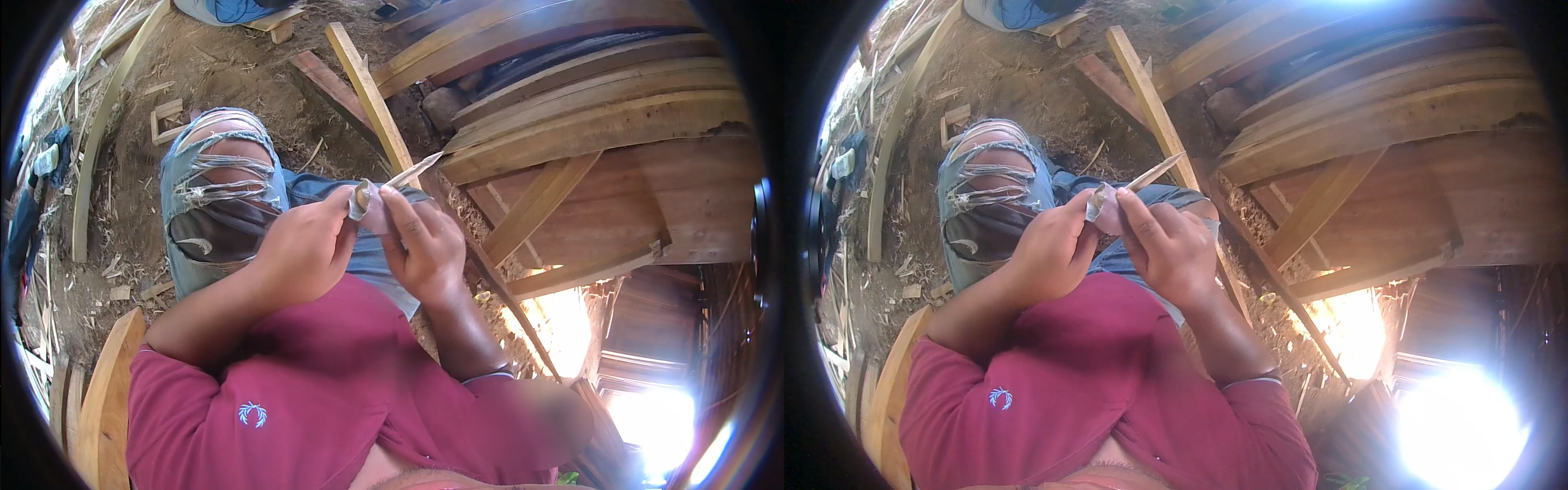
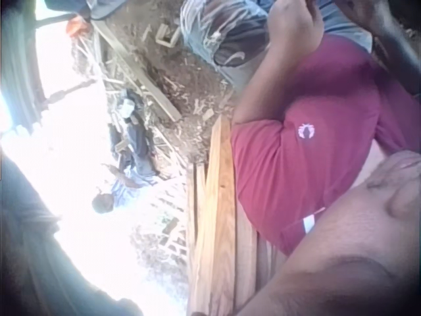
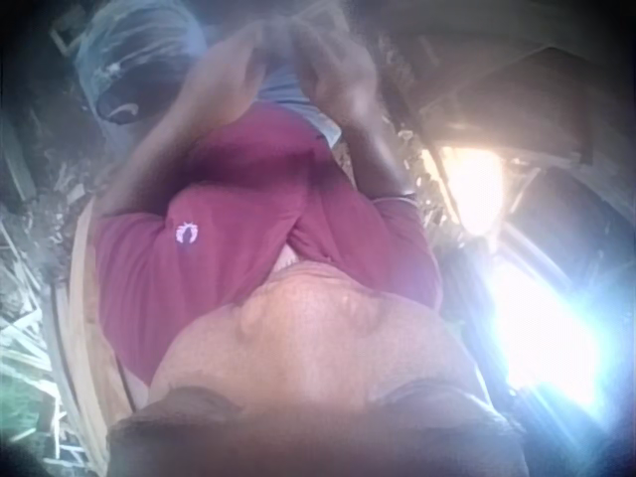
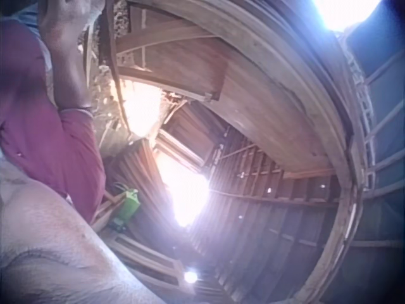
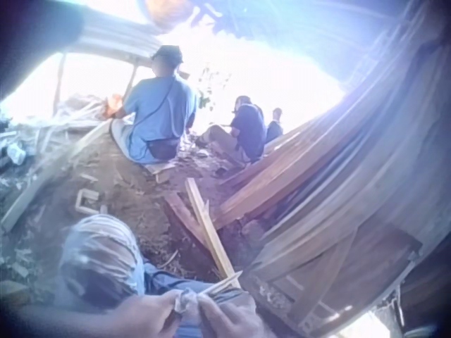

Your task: The person sits on the ground and uses a small knife to shave and shape a thin wooden stick. They hold the stick in their left hand and carefully scrape the surface with the knife in their right hand, rotating the stick to work on different sides.

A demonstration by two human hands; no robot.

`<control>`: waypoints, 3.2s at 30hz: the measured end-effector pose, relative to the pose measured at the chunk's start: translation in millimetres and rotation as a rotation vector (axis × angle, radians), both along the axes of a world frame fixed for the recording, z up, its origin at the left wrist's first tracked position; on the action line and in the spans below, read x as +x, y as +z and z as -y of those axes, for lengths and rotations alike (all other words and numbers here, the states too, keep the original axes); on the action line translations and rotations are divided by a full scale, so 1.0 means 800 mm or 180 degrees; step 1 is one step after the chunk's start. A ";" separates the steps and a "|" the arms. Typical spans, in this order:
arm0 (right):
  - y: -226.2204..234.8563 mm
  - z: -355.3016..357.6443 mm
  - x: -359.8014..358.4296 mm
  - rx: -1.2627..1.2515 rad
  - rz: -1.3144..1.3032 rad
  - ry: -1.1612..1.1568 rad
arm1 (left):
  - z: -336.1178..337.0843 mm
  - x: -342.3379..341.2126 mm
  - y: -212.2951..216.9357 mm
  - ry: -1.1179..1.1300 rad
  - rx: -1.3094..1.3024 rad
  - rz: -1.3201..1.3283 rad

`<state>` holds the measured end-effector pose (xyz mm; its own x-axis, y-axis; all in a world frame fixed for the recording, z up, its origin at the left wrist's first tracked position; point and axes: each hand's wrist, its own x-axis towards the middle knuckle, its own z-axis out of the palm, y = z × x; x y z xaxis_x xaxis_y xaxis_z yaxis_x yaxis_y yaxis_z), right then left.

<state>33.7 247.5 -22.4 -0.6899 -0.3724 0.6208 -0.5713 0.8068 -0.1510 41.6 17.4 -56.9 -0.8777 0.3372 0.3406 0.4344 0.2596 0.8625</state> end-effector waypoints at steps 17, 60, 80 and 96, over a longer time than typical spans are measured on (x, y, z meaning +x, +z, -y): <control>0.010 -0.005 -0.005 0.0168 0.0045 -0.0105 | 0.001 0.003 0.012 -0.0101 0.0142 0.0411; 0.009 -0.019 0.013 -0.3314 0.2388 0.0216 | 0.006 -0.010 0.015 -0.0908 0.2265 0.2323; 0.034 0.024 0.015 -0.2204 0.2540 0.0841 | 0.000 -0.007 0.009 -0.0851 0.3103 0.1924; 0.028 0.023 0.016 -0.1884 0.1947 0.0025 | 0.007 -0.010 0.009 -0.0809 0.2524 0.2222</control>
